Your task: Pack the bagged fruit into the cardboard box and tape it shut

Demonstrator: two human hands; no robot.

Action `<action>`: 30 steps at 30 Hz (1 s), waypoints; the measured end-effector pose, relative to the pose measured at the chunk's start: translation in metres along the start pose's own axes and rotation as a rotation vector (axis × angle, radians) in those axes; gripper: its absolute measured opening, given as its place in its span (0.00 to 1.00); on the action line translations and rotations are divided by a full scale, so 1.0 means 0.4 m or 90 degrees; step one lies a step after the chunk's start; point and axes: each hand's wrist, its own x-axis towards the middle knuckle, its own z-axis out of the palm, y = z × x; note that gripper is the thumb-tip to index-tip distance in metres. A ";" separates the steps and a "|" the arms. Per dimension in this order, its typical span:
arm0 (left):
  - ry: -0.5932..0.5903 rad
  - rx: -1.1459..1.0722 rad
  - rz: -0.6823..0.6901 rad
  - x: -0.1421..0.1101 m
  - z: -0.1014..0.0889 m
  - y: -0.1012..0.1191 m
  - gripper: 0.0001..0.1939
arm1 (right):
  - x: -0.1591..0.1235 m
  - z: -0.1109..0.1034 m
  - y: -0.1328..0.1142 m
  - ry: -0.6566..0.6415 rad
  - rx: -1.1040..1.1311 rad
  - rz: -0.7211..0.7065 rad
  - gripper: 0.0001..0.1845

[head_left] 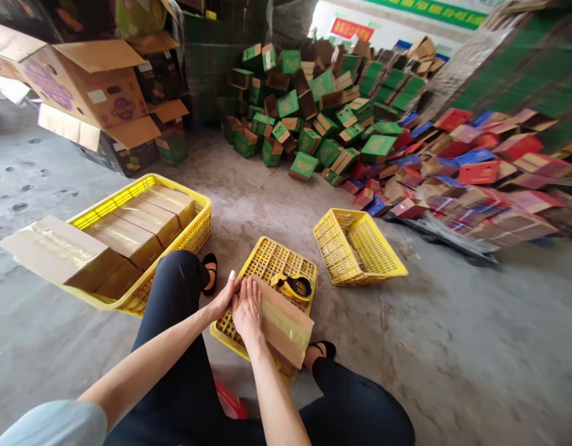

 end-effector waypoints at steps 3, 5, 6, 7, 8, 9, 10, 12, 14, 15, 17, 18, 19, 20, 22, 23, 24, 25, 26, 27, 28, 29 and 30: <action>-0.013 -0.111 -0.063 -0.012 -0.001 0.005 0.50 | -0.014 -0.011 0.009 -0.002 0.009 -0.022 0.32; 0.006 -0.111 -0.065 -0.025 0.000 0.006 0.47 | -0.041 -0.017 0.031 0.012 0.002 -0.014 0.33; 0.013 -0.091 -0.049 -0.031 0.002 0.005 0.45 | -0.059 -0.019 0.046 0.022 -0.007 -0.001 0.33; 0.018 -0.060 -0.023 -0.037 0.006 0.004 0.43 | -0.080 -0.020 0.065 0.032 -0.018 0.016 0.33; 0.020 -0.020 0.005 -0.042 0.011 0.001 0.41 | -0.104 -0.022 0.086 0.039 -0.031 0.034 0.34; 0.019 0.027 0.034 -0.047 0.016 -0.003 0.40 | -0.129 -0.023 0.110 0.046 -0.045 0.055 0.34; 0.019 0.076 0.063 -0.050 0.022 -0.008 0.38 | -0.156 -0.023 0.136 0.053 -0.058 0.075 0.35; 0.023 0.172 0.114 -0.056 0.033 -0.018 0.36 | -0.211 -0.021 0.194 0.075 -0.081 0.121 0.36; 0.036 0.257 0.160 -0.060 0.041 -0.027 0.35 | -0.261 -0.013 0.252 0.093 -0.094 0.178 0.39; 0.043 0.298 0.181 -0.062 0.044 -0.028 0.35 | -0.281 -0.008 0.280 0.106 -0.092 0.206 0.41; 0.050 0.381 0.219 -0.067 0.049 -0.025 0.37 | -0.310 0.006 0.328 0.148 -0.070 0.250 0.45; 0.048 0.419 0.239 -0.070 0.053 -0.019 0.39 | -0.318 0.012 0.347 0.166 -0.051 0.254 0.47; 0.043 0.452 0.260 -0.073 0.058 -0.011 0.41 | -0.323 0.016 0.364 0.179 -0.031 0.254 0.48; 0.034 0.478 0.281 -0.076 0.064 -0.002 0.43 | -0.326 0.019 0.376 0.185 -0.010 0.250 0.48; 0.007 0.510 0.318 -0.085 0.079 0.017 0.46 | -0.333 0.018 0.389 0.173 0.022 0.232 0.47; -0.009 0.520 0.333 -0.091 0.088 0.026 0.47 | -0.339 0.015 0.388 0.163 0.026 0.225 0.46; -0.023 0.528 0.345 -0.098 0.096 0.033 0.48 | -0.348 0.013 0.383 0.152 0.022 0.217 0.45; -0.035 0.536 0.356 -0.106 0.104 0.039 0.48 | -0.360 0.012 0.372 0.146 0.005 0.216 0.45; -0.044 0.544 0.365 -0.114 0.110 0.042 0.49 | -0.373 0.012 0.357 0.150 -0.023 0.226 0.45; -0.051 0.551 0.371 -0.123 0.116 0.045 0.50 | -0.388 0.014 0.340 0.154 -0.053 0.228 0.46; -0.055 0.558 0.376 -0.131 0.121 0.046 0.50 | -0.402 0.017 0.322 0.153 -0.076 0.222 0.46; -0.059 0.564 0.380 -0.139 0.125 0.047 0.50 | -0.414 0.020 0.306 0.151 -0.089 0.215 0.46; -0.062 0.571 0.381 -0.145 0.129 0.049 0.50 | -0.422 0.024 0.292 0.149 -0.096 0.213 0.46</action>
